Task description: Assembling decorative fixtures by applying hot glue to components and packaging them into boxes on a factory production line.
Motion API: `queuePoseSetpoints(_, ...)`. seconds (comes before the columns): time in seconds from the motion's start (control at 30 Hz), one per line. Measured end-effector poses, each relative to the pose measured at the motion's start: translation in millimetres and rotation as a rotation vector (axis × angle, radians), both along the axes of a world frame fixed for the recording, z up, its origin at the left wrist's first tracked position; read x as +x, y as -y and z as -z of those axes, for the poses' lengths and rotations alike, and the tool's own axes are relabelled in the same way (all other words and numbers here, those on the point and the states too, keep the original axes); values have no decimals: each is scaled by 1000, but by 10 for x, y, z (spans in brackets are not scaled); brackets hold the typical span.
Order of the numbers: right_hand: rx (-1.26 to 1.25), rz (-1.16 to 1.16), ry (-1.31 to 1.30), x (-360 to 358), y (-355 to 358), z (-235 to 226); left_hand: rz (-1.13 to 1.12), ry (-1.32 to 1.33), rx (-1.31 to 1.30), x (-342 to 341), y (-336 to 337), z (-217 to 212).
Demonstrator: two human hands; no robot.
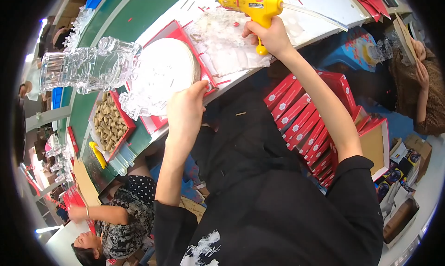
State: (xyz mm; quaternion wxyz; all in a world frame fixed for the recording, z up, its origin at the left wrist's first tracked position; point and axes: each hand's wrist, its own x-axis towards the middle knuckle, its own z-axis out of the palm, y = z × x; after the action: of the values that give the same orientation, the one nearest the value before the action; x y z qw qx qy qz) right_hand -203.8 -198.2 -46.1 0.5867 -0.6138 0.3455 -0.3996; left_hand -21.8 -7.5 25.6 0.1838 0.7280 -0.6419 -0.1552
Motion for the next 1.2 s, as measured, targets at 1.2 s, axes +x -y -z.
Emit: queuePoseSetpoints(1.2,98,65,158,135,-53,-131,-303,-333,-631,2175,1189,-2007)
